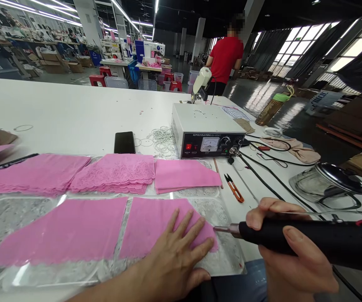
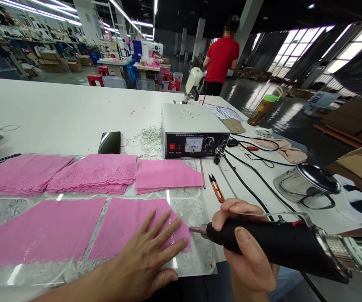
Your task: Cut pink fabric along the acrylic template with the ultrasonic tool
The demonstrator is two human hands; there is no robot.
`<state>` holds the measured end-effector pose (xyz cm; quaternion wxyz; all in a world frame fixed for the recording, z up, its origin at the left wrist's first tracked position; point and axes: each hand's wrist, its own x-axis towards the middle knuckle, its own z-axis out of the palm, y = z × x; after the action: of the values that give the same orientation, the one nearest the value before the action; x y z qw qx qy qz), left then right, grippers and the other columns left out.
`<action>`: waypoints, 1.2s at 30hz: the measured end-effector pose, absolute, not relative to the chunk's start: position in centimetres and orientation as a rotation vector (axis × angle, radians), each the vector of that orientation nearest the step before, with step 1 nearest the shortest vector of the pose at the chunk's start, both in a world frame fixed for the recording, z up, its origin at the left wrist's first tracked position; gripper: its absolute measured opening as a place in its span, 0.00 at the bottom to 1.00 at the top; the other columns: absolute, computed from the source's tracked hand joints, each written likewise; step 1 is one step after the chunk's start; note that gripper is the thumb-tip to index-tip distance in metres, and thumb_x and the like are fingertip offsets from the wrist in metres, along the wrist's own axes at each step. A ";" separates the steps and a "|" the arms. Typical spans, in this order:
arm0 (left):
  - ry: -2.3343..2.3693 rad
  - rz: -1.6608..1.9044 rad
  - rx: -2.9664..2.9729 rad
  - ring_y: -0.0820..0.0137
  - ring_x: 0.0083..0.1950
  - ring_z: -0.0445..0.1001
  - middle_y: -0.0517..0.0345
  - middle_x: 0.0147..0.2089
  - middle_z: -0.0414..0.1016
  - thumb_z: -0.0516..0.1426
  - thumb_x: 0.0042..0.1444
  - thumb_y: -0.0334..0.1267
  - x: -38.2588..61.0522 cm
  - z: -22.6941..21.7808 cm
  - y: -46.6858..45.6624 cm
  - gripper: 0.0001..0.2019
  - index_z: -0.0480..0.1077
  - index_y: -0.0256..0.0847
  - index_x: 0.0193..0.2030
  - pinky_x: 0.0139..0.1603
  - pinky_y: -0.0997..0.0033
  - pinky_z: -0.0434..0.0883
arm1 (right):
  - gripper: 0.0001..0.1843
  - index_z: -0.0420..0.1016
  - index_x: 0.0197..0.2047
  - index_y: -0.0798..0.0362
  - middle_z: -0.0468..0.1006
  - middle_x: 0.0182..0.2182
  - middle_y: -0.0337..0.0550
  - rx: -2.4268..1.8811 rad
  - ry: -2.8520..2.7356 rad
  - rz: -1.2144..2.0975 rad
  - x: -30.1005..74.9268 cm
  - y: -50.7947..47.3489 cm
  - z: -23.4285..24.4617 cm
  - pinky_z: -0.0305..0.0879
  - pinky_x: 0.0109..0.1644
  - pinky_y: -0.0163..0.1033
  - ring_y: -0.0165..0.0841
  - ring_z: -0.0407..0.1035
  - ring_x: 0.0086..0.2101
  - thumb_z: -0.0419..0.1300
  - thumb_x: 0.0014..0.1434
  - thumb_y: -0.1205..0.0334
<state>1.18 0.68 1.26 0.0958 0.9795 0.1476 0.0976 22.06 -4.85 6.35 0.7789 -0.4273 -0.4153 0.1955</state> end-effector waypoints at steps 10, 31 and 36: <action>0.454 0.302 2.931 0.44 0.72 0.52 0.44 0.71 0.57 0.49 0.66 0.56 1.0 1.5 0.3 0.29 0.57 0.47 0.69 0.68 0.35 0.51 | 0.05 0.74 0.31 0.50 0.70 0.27 0.40 -0.994 -0.913 0.446 21.4 -5.0 7.1 0.69 0.25 0.40 0.32 0.67 0.24 0.61 0.51 0.59; 0.834 0.511 2.969 0.52 0.68 0.63 0.43 0.66 0.65 0.46 0.69 0.49 0.9 -0.1 1.4 0.24 0.66 0.35 0.62 0.68 0.48 0.56 | 0.08 0.75 0.30 0.49 0.68 0.28 0.42 -0.910 -0.871 0.477 21.1 -1.5 8.1 0.63 0.20 0.44 0.32 0.64 0.20 0.59 0.43 0.58; 0.840 0.515 2.945 0.52 0.69 0.61 0.42 0.67 0.63 0.46 0.70 0.49 0.8 -0.1 1.3 0.24 0.65 0.36 0.64 0.69 0.47 0.53 | 0.08 0.75 0.29 0.50 0.71 0.29 0.40 -0.902 -0.869 0.456 20.9 0.1 7.9 0.66 0.22 0.43 0.32 0.66 0.19 0.59 0.43 0.60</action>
<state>0.82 1.26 -0.08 0.0183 0.9482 0.2703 0.1657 20.91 0.13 7.89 0.7862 -0.4182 -0.4030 0.2113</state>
